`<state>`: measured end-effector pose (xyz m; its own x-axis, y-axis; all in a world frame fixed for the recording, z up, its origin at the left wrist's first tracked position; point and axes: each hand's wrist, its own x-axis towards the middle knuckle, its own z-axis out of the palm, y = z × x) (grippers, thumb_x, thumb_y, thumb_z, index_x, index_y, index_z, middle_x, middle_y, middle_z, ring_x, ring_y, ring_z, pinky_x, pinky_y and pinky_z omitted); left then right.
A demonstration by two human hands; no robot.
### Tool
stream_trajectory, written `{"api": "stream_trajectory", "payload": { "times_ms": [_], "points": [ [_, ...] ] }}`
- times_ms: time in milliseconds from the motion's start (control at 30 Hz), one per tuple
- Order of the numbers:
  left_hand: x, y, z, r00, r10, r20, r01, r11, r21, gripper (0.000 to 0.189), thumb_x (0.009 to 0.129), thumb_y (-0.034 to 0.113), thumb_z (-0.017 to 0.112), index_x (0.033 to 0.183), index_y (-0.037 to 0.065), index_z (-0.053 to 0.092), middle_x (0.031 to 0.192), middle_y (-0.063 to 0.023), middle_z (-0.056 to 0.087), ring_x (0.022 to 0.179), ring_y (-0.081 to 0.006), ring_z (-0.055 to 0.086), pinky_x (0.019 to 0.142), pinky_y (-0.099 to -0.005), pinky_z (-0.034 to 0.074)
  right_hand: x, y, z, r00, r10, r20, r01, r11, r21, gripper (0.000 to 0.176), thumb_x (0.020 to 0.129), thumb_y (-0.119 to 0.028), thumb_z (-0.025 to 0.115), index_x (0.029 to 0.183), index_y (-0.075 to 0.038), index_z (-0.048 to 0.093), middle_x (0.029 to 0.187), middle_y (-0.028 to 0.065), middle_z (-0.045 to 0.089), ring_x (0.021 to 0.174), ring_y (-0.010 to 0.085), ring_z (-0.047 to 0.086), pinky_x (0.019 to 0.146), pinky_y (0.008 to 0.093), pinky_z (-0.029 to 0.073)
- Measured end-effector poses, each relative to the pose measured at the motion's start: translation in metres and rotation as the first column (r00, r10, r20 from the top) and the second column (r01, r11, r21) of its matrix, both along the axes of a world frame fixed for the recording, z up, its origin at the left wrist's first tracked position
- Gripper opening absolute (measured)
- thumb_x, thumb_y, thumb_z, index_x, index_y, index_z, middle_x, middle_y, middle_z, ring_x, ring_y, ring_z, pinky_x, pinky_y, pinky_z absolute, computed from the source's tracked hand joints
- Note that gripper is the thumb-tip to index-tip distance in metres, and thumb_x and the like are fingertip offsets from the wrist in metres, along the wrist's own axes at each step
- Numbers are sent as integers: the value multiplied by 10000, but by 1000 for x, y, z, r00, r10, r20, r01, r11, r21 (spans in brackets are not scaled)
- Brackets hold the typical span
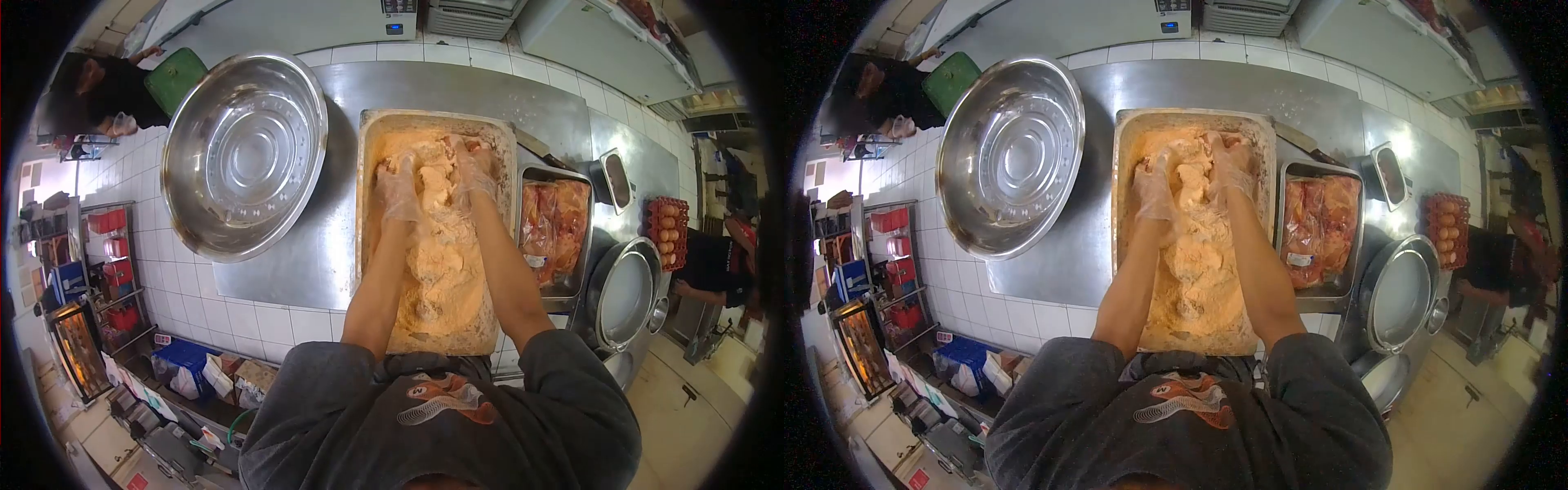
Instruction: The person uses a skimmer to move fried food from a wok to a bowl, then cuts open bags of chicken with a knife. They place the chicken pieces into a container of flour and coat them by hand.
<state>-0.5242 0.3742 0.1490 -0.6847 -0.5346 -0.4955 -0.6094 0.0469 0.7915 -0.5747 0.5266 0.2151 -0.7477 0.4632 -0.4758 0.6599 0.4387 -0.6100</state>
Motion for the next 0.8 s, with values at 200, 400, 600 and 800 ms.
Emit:
{"api": "stream_trajectory", "payload": {
  "times_ms": [200, 400, 600, 800],
  "points": [
    [-33, 6, 14, 950, -190, 249, 181, 982, 58, 949, 866, 664, 556, 1432, -77, 381, 1431, -303, 441, 1258, -426, 507, 1068, -428, 391, -21, 7, 28, 989, 82, 120, -15, 881, -474, 751, 805, -522, 715, 1338, -20, 550, 1339, 190, 552, 1213, 301, 534, 1017, 397, 418],
    [-53, -26, -34, 851, -524, -21, 493, 785, 375, 841, 902, 631, 504, 1505, 67, 344, 1547, -224, 313, 1408, -369, 329, 1140, -456, 290, -16, 13, 42, 997, 50, 51, 8, 631, -776, 596, 851, -326, 739, 1344, -42, 563, 1301, 92, 613, 1173, 226, 567, 978, 357, 455],
    [-23, -4, 62, 921, -378, 91, 261, 773, 578, 756, 924, 546, 564, 1496, 90, 376, 1561, -128, 318, 1422, -313, 299, 1165, -464, 239, 23, 36, -23, 925, 195, -327, -378, 576, -725, 549, 866, -289, 717, 1346, -73, 561, 1360, 89, 568, 1285, 223, 479, 1084, 392, 367],
    [14, -7, 60, 998, -28, -61, 57, 828, 558, 589, 885, 273, 678, 1378, 8, 495, 1237, -107, 622, 1039, -229, 621, 885, -357, 503, 30, 34, 8, 1000, 12, 26, 12, 663, -748, 462, 897, -204, 687, 1295, -3, 567, 1254, 111, 629, 1230, 223, 541, 1026, 378, 433]
  ]
}}
